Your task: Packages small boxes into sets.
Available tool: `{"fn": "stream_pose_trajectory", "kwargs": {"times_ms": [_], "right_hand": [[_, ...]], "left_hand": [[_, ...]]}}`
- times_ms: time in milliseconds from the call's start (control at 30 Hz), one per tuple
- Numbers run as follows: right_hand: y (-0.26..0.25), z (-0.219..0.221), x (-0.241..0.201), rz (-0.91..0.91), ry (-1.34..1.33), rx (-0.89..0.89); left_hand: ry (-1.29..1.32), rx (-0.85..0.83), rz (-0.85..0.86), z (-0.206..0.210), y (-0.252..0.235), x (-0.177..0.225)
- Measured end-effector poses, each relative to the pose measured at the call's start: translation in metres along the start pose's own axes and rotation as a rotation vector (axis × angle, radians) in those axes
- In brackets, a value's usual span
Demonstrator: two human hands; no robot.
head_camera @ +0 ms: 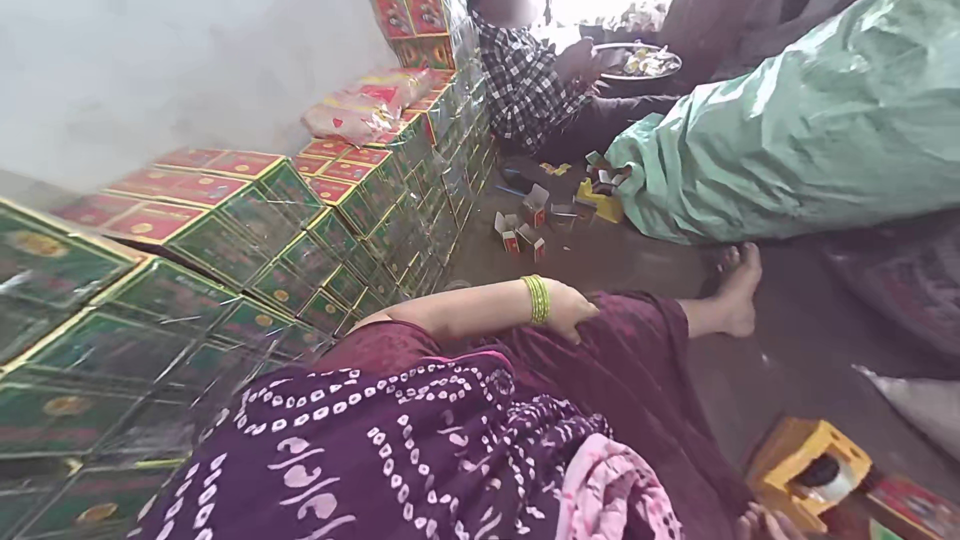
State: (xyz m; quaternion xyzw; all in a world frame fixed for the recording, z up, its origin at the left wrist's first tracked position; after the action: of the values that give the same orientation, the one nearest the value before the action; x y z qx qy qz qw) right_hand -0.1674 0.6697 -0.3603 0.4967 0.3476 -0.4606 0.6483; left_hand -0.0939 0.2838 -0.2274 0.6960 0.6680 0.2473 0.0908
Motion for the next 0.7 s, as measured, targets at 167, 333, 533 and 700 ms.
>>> {"fn": "stream_pose_trajectory", "kwargs": {"times_ms": [167,333,533,700], "right_hand": [[0.006,-0.002,0.0,-0.07,0.012,-0.046],[0.011,-0.006,-0.002,-0.039,0.091,0.031],[0.009,-0.023,0.005,-0.049,0.096,0.065],[0.01,-0.026,0.012,-0.091,0.102,0.043]], "left_hand": [[-0.048,0.039,0.166,0.045,-0.02,0.049],[-0.106,0.065,0.382,0.056,-0.04,0.116],[-0.118,0.067,0.682,0.072,-0.06,0.205],[-0.054,0.067,0.839,0.088,-0.061,0.235]]}}
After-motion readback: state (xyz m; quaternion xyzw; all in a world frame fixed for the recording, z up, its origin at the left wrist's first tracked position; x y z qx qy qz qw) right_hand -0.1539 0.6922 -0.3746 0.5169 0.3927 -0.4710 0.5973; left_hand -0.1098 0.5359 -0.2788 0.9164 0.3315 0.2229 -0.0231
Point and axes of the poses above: each hand's wrist, its own y-axis away from the middle knuckle, its own z-axis out of the palm, x = y × z, the point moved 8 cm from there along -y, towards the middle knuckle, and after that the axes turned 3 degrees about x, right-handed, at the moved point
